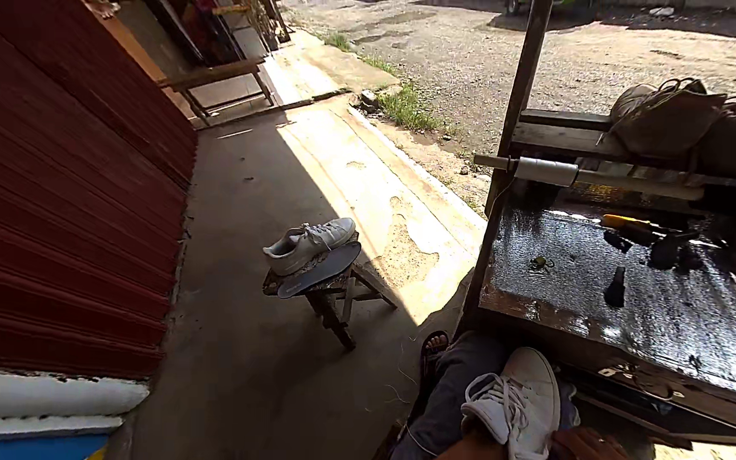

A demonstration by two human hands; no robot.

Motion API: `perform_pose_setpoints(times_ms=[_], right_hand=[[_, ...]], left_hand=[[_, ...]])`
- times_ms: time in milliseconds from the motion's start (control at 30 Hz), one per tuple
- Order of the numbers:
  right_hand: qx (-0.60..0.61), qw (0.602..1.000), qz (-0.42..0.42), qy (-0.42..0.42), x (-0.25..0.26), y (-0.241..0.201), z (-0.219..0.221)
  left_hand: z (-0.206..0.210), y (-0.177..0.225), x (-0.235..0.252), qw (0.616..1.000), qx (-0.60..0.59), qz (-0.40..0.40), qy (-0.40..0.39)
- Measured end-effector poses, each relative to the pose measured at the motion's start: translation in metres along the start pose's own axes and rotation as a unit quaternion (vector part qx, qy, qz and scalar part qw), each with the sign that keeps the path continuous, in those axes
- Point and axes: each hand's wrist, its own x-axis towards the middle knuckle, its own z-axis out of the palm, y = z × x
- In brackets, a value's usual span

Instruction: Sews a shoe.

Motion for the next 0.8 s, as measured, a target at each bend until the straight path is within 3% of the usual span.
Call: perform_pose_setpoints(times_ms=[167, 233, 300, 400, 533, 667, 800], right_hand=[[0.045, 0.997, 0.066, 0.004, -0.010, -0.016, 0.012], [0.052, 0.995, 0.084, 0.016, -0.015, -0.017, 0.015], [0.055, 0.994, 0.090, 0.024, -0.020, -0.013, 0.017], [0.069, 0.996, 0.058, 0.015, -0.013, 0.000, 0.018], [0.063, 0.997, 0.045, 0.015, -0.006, 0.011, 0.016], [0.054, 0.992, 0.109, -0.036, -0.004, 0.021, 0.008], [0.051, 0.986, 0.159, -0.004, -0.021, 0.028, 0.013]], left_hand=[[-0.003, 0.007, 0.004, 0.998, 0.060, 0.004, -0.030], [-0.008, 0.014, 0.004, 0.986, 0.156, 0.009, -0.052], [-0.008, 0.008, 0.001, 0.980, 0.193, 0.051, -0.025], [-0.012, 0.001, -0.006, 0.987, 0.146, 0.065, 0.032], [-0.009, 0.002, -0.010, 0.955, 0.287, 0.068, 0.029], [-0.009, -0.016, -0.008, 0.959, 0.267, 0.083, 0.045], [-0.007, -0.022, -0.012, 0.966, 0.233, 0.098, 0.061]])
